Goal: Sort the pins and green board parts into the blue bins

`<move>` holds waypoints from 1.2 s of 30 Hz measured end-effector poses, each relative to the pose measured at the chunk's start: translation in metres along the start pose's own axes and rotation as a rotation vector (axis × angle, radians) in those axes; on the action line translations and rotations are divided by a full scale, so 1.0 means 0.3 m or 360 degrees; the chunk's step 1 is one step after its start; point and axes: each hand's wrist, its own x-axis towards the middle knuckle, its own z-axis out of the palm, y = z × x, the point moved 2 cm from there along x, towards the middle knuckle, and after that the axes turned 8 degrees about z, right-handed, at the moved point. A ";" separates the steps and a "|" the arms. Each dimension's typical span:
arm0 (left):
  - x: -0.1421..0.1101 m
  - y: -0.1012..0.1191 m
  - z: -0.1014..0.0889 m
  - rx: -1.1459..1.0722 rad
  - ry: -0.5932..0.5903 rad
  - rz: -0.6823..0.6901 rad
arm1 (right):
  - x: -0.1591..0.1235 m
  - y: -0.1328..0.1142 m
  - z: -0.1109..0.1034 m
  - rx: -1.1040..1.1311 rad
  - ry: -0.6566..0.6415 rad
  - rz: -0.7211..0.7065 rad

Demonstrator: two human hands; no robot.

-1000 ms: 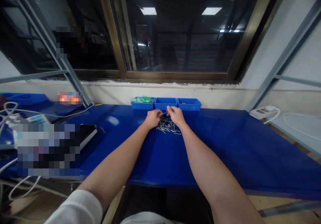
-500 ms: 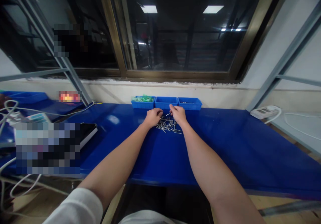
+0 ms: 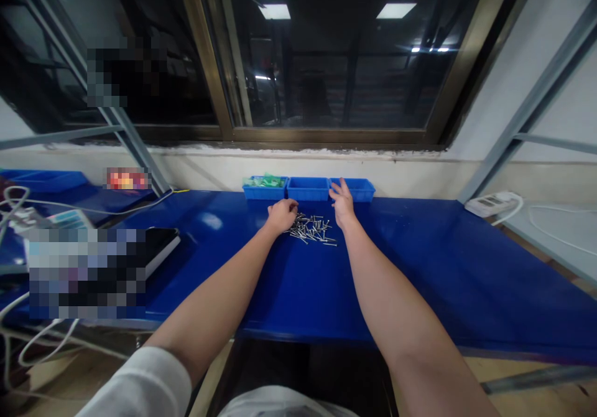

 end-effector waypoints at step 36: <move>-0.002 -0.006 0.030 0.0021 -0.0320 0.0260 | -0.084 0.015 0.077 -0.1375 -0.0588 -0.0248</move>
